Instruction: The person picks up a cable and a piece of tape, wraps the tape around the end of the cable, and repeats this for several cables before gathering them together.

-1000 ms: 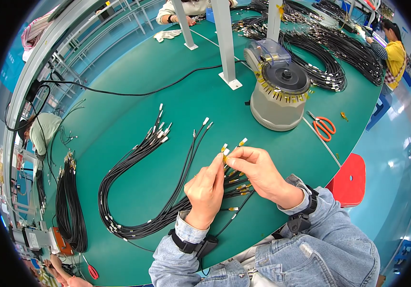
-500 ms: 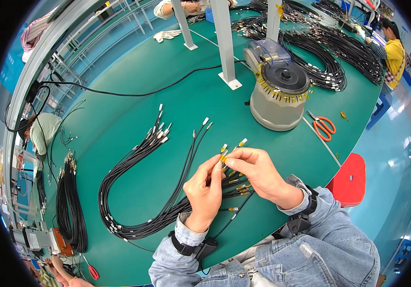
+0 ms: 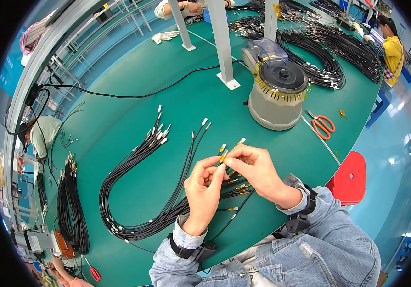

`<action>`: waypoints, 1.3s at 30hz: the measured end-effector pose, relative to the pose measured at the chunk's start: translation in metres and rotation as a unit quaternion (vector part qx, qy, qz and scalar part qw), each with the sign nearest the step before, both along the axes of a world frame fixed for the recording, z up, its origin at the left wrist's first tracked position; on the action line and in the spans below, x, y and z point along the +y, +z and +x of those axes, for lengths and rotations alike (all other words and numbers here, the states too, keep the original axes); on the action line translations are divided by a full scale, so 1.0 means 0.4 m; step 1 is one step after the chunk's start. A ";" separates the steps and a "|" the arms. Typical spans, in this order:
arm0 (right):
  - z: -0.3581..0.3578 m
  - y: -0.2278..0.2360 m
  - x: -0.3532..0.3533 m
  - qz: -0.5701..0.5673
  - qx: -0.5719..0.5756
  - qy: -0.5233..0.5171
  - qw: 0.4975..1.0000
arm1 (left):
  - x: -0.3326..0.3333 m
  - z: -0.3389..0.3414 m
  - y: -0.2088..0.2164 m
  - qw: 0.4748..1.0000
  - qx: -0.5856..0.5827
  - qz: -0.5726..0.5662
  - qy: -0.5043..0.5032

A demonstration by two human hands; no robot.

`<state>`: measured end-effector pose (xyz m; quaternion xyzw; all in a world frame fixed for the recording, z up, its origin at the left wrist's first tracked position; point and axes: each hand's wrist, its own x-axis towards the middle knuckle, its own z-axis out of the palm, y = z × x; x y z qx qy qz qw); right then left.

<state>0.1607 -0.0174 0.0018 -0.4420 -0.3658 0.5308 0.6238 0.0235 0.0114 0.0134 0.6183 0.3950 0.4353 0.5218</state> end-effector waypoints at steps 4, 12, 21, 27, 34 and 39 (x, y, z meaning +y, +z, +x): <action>0.000 -0.008 0.003 0.032 -0.012 -0.007 0.999 | -0.002 0.004 -0.007 1.000 0.000 0.028 0.007; 0.000 0.007 0.002 0.019 -0.116 0.000 0.993 | 0.002 -0.007 0.006 0.994 -0.074 -0.073 0.018; -0.009 0.002 0.002 0.048 -0.100 0.014 0.994 | -0.001 -0.009 -0.006 0.990 -0.092 -0.107 -0.017; -0.003 -0.014 0.017 0.068 -0.060 0.027 0.996 | 0.009 -0.017 -0.006 0.988 -0.080 -0.116 -0.058; 0.013 -0.017 0.022 0.083 0.075 0.109 0.988 | 0.051 -0.049 -0.005 0.955 -0.092 -0.185 -0.213; 0.015 -0.019 0.020 0.088 0.079 0.135 0.984 | 0.061 -0.058 -0.011 0.936 -0.106 -0.223 -0.252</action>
